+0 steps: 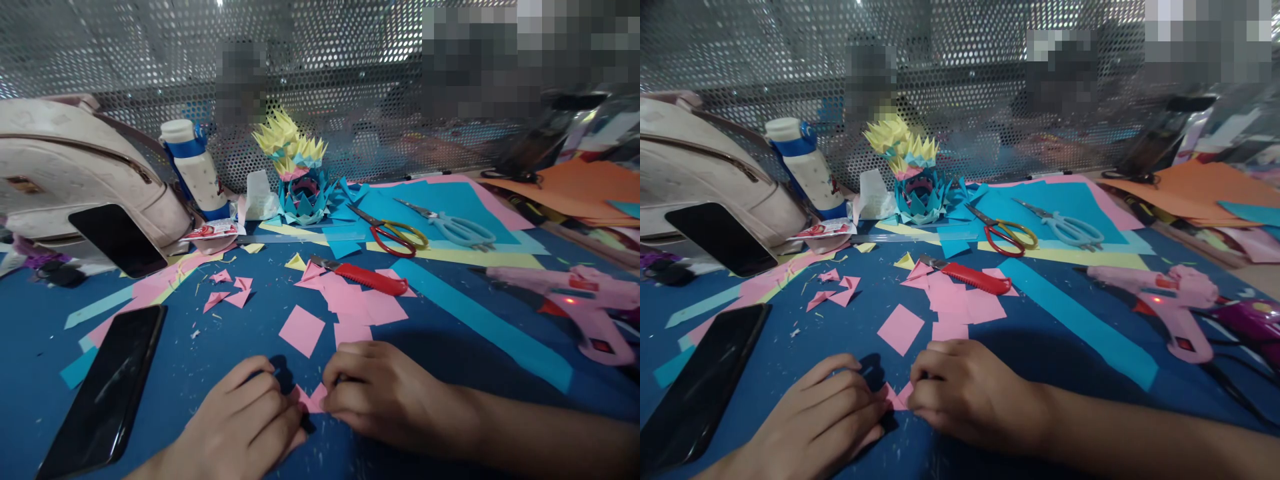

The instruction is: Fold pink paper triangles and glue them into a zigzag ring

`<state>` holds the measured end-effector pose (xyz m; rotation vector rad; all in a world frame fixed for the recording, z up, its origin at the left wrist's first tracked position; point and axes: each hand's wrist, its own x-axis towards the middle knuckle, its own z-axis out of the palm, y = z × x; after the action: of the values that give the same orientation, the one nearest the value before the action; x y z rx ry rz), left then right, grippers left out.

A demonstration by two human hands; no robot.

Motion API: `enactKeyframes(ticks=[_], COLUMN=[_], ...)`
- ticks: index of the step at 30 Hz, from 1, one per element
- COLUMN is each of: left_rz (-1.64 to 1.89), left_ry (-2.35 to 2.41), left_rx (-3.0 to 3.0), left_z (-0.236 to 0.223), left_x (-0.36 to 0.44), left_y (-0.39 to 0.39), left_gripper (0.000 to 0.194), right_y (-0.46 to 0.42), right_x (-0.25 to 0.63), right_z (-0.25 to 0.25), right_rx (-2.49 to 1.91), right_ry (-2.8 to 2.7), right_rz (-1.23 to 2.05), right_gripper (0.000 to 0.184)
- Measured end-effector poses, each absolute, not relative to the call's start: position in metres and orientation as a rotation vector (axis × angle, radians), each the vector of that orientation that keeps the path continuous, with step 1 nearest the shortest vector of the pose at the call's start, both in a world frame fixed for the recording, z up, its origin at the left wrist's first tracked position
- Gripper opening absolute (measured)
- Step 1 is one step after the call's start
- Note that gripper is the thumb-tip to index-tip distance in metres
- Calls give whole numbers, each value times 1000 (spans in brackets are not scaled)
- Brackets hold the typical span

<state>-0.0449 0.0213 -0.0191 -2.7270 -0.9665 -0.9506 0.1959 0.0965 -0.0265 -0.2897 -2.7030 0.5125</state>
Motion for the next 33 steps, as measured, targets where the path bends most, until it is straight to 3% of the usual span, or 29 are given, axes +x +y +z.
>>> enactKeyframes(ticks=[33], left_rz=[-927], left_ry=[-938], left_rx=[-2709], left_z=[-19], left_x=[-45], left_y=[18], left_gripper=[18], right_y=[98], right_x=[196], right_z=[-25], right_rx=[-254], right_ry=[-2726], right_rz=[517], right_gripper=[10])
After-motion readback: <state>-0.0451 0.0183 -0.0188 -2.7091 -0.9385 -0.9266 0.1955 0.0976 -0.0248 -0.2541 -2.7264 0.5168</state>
